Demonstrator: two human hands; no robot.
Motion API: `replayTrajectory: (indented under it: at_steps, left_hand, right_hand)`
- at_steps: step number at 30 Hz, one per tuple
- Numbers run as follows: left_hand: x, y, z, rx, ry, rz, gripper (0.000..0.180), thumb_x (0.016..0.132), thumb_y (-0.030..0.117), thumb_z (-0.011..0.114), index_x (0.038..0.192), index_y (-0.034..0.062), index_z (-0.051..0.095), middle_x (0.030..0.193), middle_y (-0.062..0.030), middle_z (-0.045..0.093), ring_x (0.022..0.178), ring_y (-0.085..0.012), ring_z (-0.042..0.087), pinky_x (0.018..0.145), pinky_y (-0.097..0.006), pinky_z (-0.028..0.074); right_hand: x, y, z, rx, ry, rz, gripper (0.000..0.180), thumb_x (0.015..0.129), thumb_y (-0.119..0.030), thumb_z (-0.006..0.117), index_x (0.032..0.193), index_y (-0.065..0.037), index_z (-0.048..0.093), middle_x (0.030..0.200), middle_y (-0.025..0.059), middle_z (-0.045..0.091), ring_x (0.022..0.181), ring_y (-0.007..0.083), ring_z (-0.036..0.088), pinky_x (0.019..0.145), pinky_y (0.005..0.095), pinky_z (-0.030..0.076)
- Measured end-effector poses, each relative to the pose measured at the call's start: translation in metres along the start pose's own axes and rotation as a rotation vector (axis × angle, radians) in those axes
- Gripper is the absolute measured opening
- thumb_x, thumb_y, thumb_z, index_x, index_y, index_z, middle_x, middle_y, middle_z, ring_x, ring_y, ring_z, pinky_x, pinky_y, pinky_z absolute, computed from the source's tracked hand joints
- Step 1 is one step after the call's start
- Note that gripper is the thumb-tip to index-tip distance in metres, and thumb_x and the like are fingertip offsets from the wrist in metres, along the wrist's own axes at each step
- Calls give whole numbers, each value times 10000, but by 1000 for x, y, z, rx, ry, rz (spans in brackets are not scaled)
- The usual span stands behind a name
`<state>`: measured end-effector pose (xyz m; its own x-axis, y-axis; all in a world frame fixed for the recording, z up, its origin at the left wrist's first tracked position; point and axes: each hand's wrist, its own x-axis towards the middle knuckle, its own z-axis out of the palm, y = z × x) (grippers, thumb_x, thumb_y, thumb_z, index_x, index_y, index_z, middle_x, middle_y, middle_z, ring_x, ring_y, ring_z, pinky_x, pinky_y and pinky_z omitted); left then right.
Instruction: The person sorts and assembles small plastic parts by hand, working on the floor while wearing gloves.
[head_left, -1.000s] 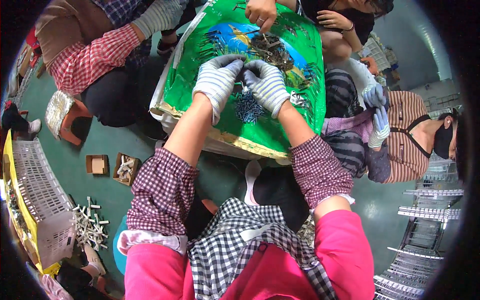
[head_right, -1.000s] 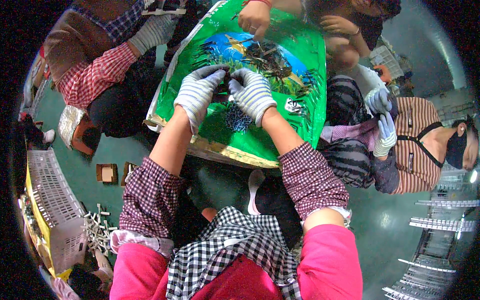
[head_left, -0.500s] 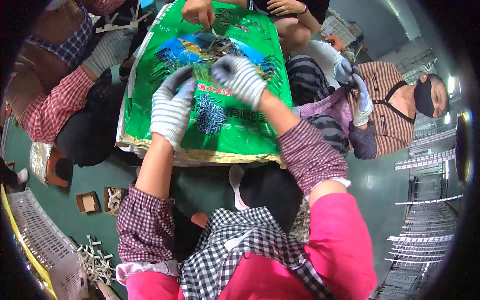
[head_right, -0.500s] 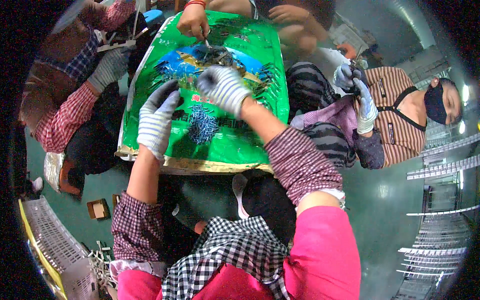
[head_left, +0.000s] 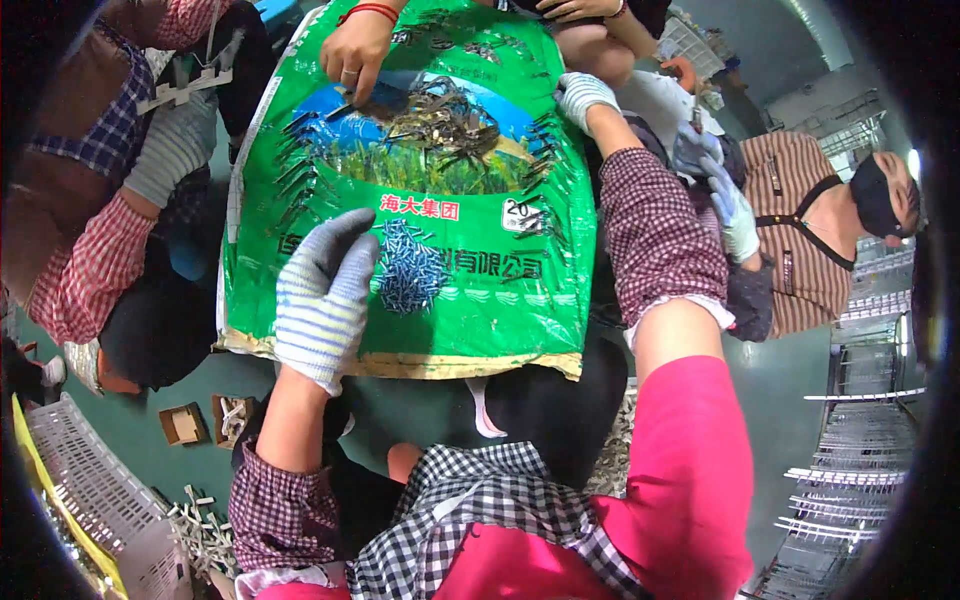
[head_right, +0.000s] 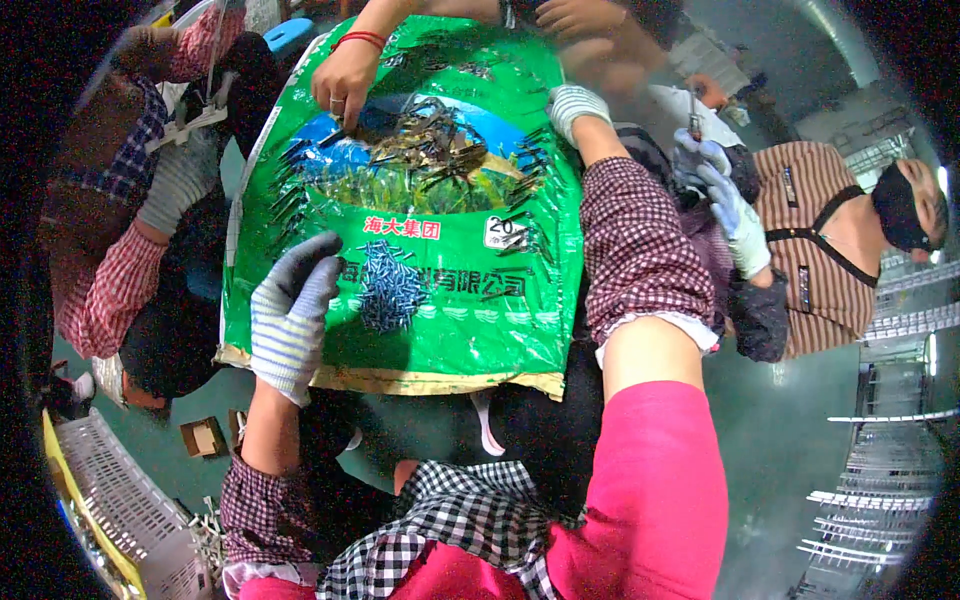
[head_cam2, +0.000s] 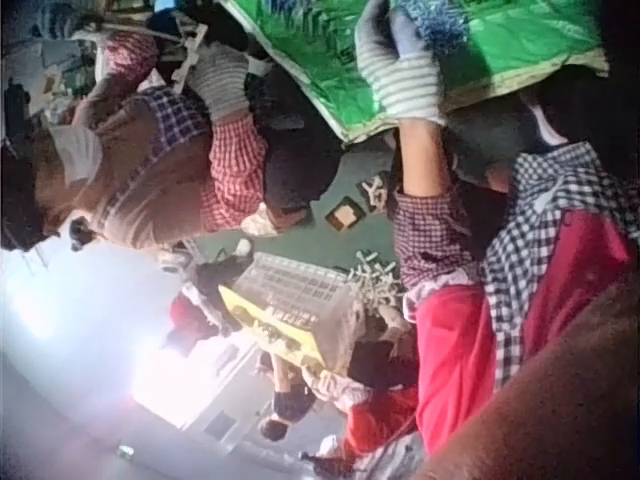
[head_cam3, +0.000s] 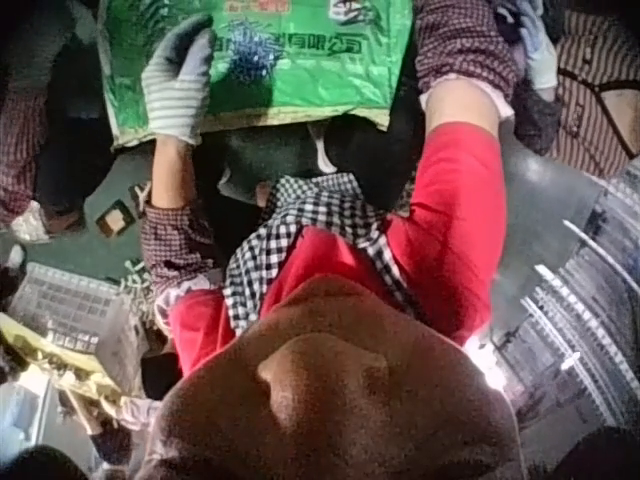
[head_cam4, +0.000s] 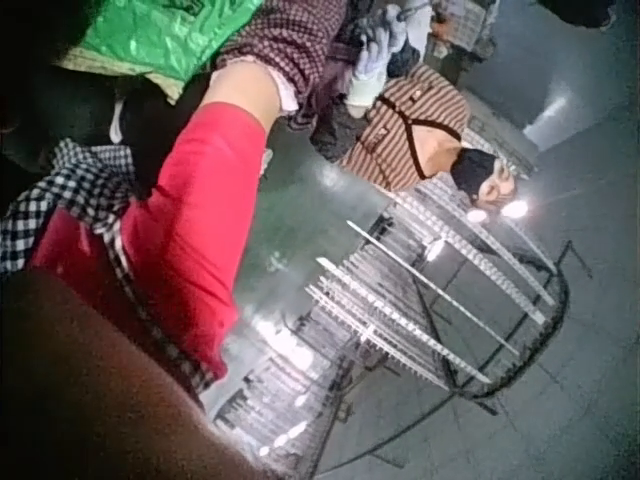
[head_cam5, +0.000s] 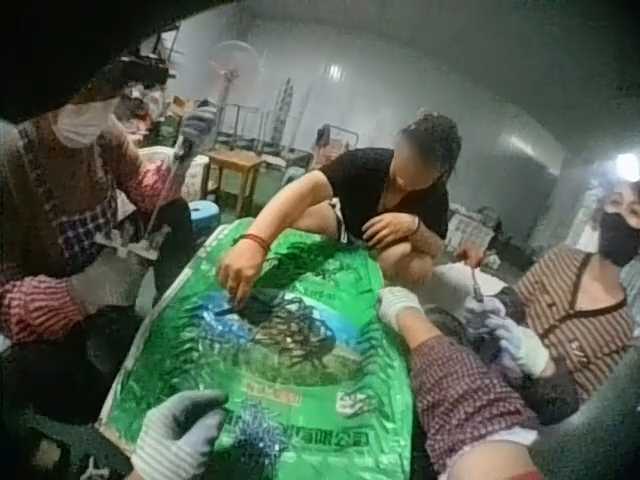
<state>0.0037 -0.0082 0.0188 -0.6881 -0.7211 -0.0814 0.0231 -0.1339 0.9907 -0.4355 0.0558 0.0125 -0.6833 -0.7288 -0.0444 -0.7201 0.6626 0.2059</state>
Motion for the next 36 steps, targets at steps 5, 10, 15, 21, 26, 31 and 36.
replayTrajectory:
  at_steps: [5, 10, 15, 21, 26, 31, 36]
  left_hand:
    - [3, 0, 3, 89, -33, 19, 253, 861, 93, 561, 1093, -9, 564, 930, -42, 606, 839, -78, 543, 760, -216, 439]
    - [5, -1, 6, 85, -37, 31, 230, 855, 93, 564, 1065, 1, 581, 886, -24, 595, 766, -67, 528, 702, -212, 440]
    - [10, -11, 9, 111, -81, 57, 224, 848, 115, 577, 1041, 0, 593, 854, -37, 595, 758, -75, 531, 683, -228, 449]
    - [16, -26, 17, 394, -106, 313, 222, 848, 119, 575, 1032, -4, 595, 889, -78, 625, 797, -110, 570, 731, -247, 465]
    - [17, -32, 20, 460, -77, 319, 211, 835, 149, 588, 997, 16, 609, 858, -116, 637, 759, -157, 597, 705, -281, 476]
    - [13, -19, 16, 679, -38, 364, 240, 818, 226, 578, 969, 45, 625, 909, -164, 627, 808, -294, 612, 739, -347, 480]
    - [16, -5, 9, 704, -89, 311, 300, 839, 315, 493, 989, 91, 623, 1017, -148, 603, 939, -318, 572, 824, -398, 447]
  right_hand:
    - [13, 6, 15, -9, -46, -38, 291, 802, -319, 573, 960, -82, 635, 996, 168, 614, 921, 338, 582, 797, 416, 468]
    - [-18, -23, -13, -76, 105, -159, 258, 805, -296, 574, 949, -89, 632, 941, 159, 627, 885, 328, 592, 774, 411, 477]
    - [-98, -87, -27, 370, 238, -422, 225, 791, -244, 617, 943, -78, 621, 873, 139, 630, 807, 317, 600, 719, 367, 478]
    - [-128, -132, -24, 206, 293, -512, 217, 769, -276, 626, 896, -100, 620, 866, 124, 596, 816, 304, 577, 733, 409, 448]
    - [-133, -204, -44, -101, 47, -281, 387, 773, -437, 558, 934, -98, 650, 987, 153, 602, 934, 297, 587, 807, 422, 442]
    - [-115, -208, -25, -40, 16, -191, 367, 765, -350, 543, 974, -69, 651, 973, 205, 628, 893, 316, 619, 759, 405, 483]
    - [-101, -162, -26, 975, -153, -244, 211, 713, -238, 657, 799, -47, 628, 649, 6, 565, 538, 126, 489, 498, 289, 402]
